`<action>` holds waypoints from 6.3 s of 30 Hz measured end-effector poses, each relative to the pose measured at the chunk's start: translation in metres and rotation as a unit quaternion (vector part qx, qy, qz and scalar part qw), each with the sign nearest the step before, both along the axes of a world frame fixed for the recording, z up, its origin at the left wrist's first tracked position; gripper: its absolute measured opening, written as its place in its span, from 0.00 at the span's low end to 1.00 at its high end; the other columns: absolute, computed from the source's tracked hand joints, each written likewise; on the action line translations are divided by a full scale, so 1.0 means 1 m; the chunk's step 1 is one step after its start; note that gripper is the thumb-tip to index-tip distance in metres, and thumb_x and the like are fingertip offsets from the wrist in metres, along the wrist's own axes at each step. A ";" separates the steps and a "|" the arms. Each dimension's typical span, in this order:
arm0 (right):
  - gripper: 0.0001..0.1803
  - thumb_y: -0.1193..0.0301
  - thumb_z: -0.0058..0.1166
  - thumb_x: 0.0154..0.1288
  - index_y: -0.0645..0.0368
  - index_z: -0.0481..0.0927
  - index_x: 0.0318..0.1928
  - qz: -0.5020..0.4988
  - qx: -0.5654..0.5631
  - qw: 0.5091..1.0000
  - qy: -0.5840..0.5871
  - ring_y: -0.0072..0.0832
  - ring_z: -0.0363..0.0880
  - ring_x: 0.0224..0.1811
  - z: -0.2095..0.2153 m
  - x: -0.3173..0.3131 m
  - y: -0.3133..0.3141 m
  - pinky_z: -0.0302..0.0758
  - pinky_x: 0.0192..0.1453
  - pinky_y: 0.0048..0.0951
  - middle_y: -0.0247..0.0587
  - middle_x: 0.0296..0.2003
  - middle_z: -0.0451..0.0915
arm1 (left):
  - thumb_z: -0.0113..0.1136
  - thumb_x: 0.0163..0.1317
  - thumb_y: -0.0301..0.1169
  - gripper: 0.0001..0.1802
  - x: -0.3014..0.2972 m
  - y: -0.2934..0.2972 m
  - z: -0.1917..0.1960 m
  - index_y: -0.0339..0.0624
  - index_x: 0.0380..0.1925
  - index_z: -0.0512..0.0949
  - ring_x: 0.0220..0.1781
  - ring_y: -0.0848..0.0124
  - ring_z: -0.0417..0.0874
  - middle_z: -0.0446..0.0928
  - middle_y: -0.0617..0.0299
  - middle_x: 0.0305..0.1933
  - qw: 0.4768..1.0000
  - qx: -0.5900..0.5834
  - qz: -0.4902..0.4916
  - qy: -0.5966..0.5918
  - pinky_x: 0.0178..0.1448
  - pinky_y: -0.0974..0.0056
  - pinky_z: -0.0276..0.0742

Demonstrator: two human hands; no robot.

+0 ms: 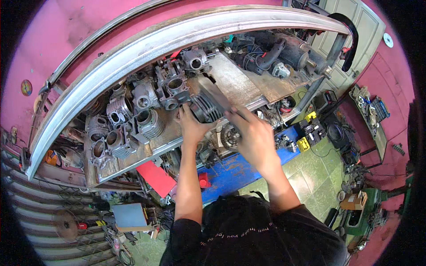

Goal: The person files the surface and edges of a metal cylinder block with a metal file.

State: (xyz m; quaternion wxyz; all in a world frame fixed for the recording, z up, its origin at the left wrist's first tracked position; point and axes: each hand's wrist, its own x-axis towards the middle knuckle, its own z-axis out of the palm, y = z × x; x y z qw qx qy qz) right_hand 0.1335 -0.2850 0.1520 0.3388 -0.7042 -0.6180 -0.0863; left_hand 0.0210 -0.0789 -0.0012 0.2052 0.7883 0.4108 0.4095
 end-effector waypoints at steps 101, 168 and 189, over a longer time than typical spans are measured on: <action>0.25 0.81 0.57 0.57 0.63 0.86 0.57 0.079 0.019 0.984 -0.160 0.46 0.88 0.46 -0.012 -0.014 0.050 0.85 0.49 0.42 0.49 0.56 0.84 | 0.88 0.44 0.41 0.63 -0.010 0.008 0.007 0.41 0.78 0.60 0.76 0.42 0.68 0.72 0.50 0.76 0.994 -0.036 0.076 0.063 0.78 0.25 0.52; 0.21 0.83 0.57 0.61 0.61 0.88 0.54 0.051 -0.014 0.997 -0.058 0.53 0.87 0.49 -0.007 0.049 0.132 0.84 0.53 0.50 0.50 0.50 0.85 | 0.92 0.36 0.51 0.67 -0.001 0.000 0.025 0.45 0.76 0.63 0.72 0.42 0.73 0.80 0.49 0.69 0.995 -0.030 0.069 0.061 0.76 0.22 0.54; 0.25 0.85 0.55 0.61 0.56 0.89 0.57 0.058 0.018 0.997 -0.043 0.51 0.89 0.51 -0.022 0.027 0.105 0.86 0.55 0.47 0.46 0.54 0.87 | 0.91 0.37 0.52 0.67 -0.007 0.005 0.017 0.41 0.76 0.64 0.71 0.43 0.74 0.80 0.51 0.69 0.994 -0.016 0.070 0.077 0.74 0.25 0.57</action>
